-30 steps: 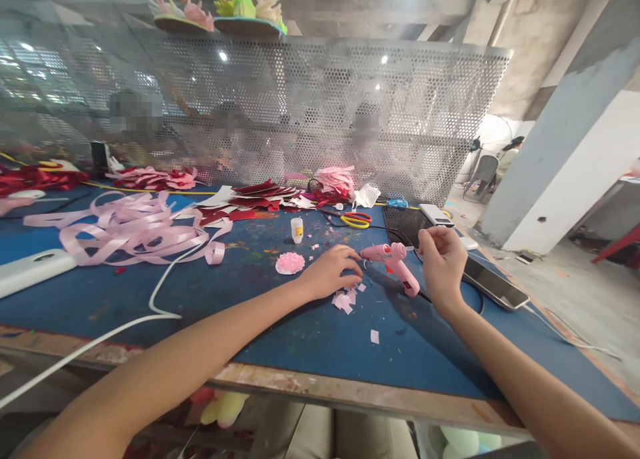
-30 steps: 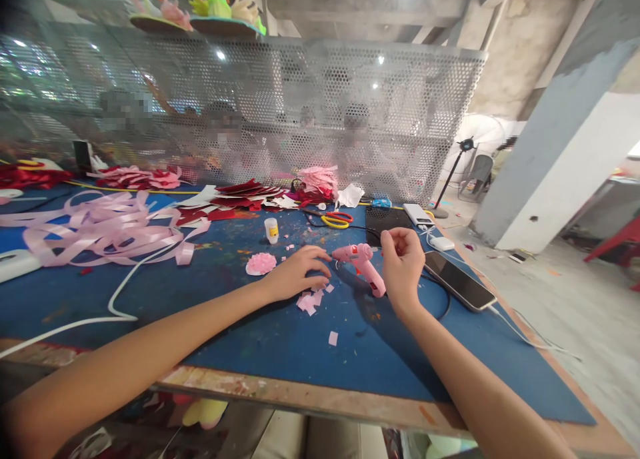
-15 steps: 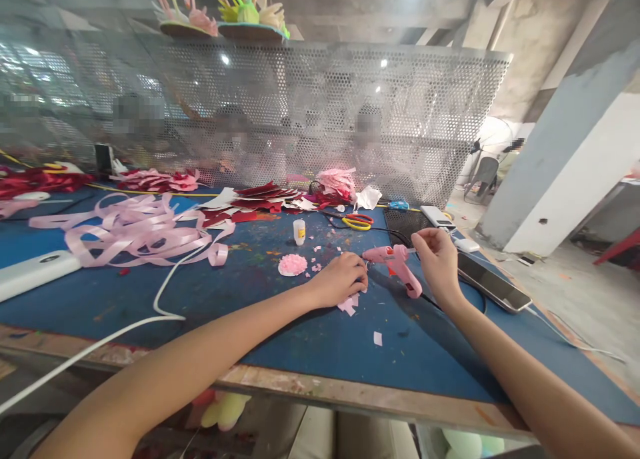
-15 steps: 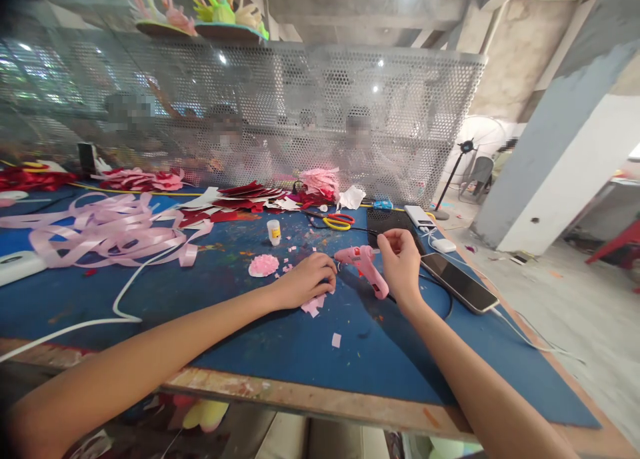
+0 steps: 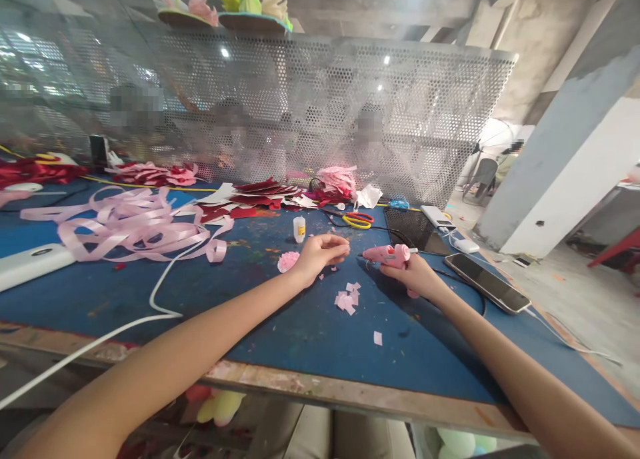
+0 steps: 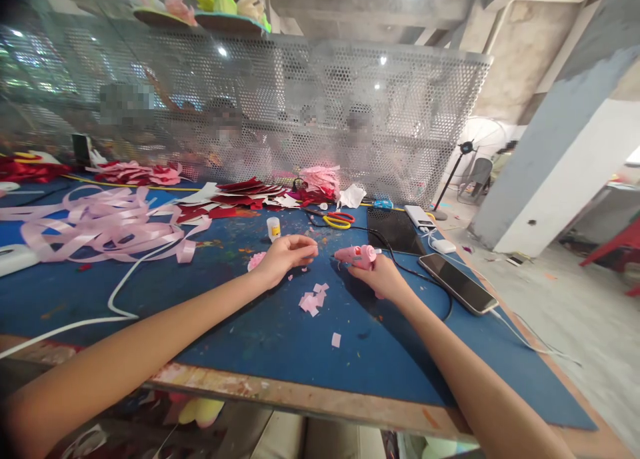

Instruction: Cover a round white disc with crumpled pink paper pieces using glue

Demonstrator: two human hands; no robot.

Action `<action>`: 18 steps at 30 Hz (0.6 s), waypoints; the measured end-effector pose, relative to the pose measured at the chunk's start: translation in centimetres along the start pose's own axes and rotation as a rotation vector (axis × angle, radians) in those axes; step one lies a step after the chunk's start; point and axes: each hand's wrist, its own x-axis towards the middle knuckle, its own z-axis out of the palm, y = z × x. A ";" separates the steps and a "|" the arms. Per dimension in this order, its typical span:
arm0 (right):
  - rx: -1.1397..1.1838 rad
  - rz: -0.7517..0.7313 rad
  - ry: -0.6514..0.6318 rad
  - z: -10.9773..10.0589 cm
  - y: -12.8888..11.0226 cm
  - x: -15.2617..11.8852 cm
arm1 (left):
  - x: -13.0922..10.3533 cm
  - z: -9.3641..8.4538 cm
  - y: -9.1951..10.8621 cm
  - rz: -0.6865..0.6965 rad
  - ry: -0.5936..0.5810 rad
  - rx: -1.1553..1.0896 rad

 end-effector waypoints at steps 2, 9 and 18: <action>-0.025 -0.043 0.045 0.3 0.0 0.0 | 0.0 0.0 0.2 -0.007 0.029 -0.031; -0.034 -0.277 0.140 0.0 -1.4 -0.7 | 0.0 0.0 0.8 0.024 0.122 -0.061; 0.020 -0.202 0.200 1.1 -1.2 -1.2 | 0.1 -0.1 1.1 0.069 0.153 -0.010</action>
